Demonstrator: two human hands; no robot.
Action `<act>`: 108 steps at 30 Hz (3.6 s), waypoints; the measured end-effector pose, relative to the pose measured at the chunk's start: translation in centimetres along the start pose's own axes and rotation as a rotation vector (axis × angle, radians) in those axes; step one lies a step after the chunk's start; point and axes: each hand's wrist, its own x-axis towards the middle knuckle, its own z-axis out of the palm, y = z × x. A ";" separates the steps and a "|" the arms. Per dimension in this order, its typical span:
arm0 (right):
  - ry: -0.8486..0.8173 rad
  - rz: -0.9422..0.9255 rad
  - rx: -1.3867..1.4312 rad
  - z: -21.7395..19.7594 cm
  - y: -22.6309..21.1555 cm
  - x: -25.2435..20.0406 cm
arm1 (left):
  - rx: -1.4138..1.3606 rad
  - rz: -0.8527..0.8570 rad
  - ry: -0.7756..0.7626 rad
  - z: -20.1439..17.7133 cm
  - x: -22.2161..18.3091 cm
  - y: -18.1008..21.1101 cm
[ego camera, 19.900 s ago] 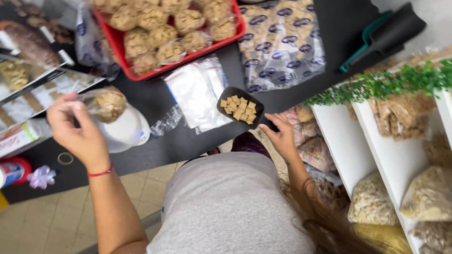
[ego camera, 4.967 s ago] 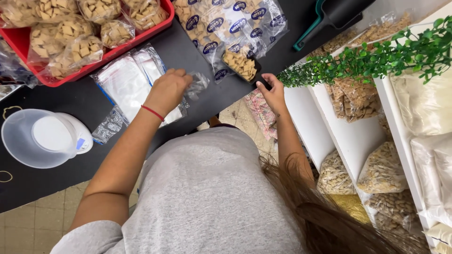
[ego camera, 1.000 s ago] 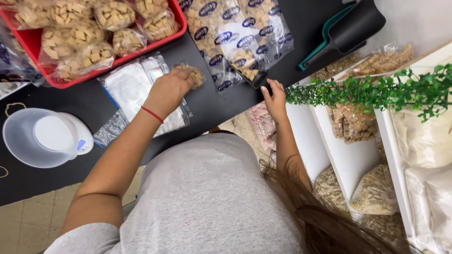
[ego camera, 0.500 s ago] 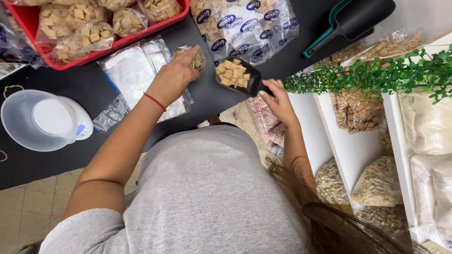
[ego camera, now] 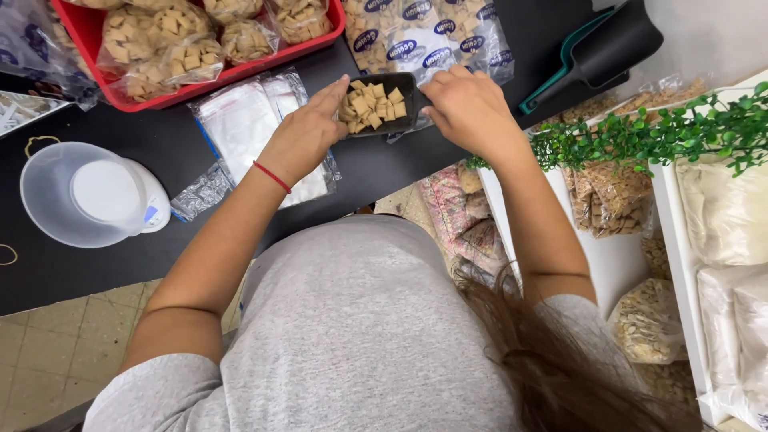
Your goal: The person scoops small beige snack cubes from a bulk bag into a clear plastic bag using a black scoop. They then pour the contents into a white bowl and repeat the process with another bag. The person handles multiple snack bags and a scoop throughout the task.
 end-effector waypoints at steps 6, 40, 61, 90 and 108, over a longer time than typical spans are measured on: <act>0.042 -0.034 -0.418 -0.6 -1.5 2.8 | -0.028 -0.061 0.014 0.1 -0.5 -0.6; 0.411 0.325 0.687 10.4 -2.8 0.1 | -0.273 -0.088 0.316 2.5 0.2 -0.6; 0.459 -0.354 0.112 -3.8 -6.7 8.9 | -1.106 -0.332 0.661 5.3 1.6 1.4; 0.509 -0.411 0.039 -12.8 -7.2 10.2 | -2.261 -0.604 1.012 -1.5 5.9 1.5; 0.496 -0.553 0.079 -14.7 -7.5 10.2 | -2.240 -0.025 0.999 -0.8 4.6 1.5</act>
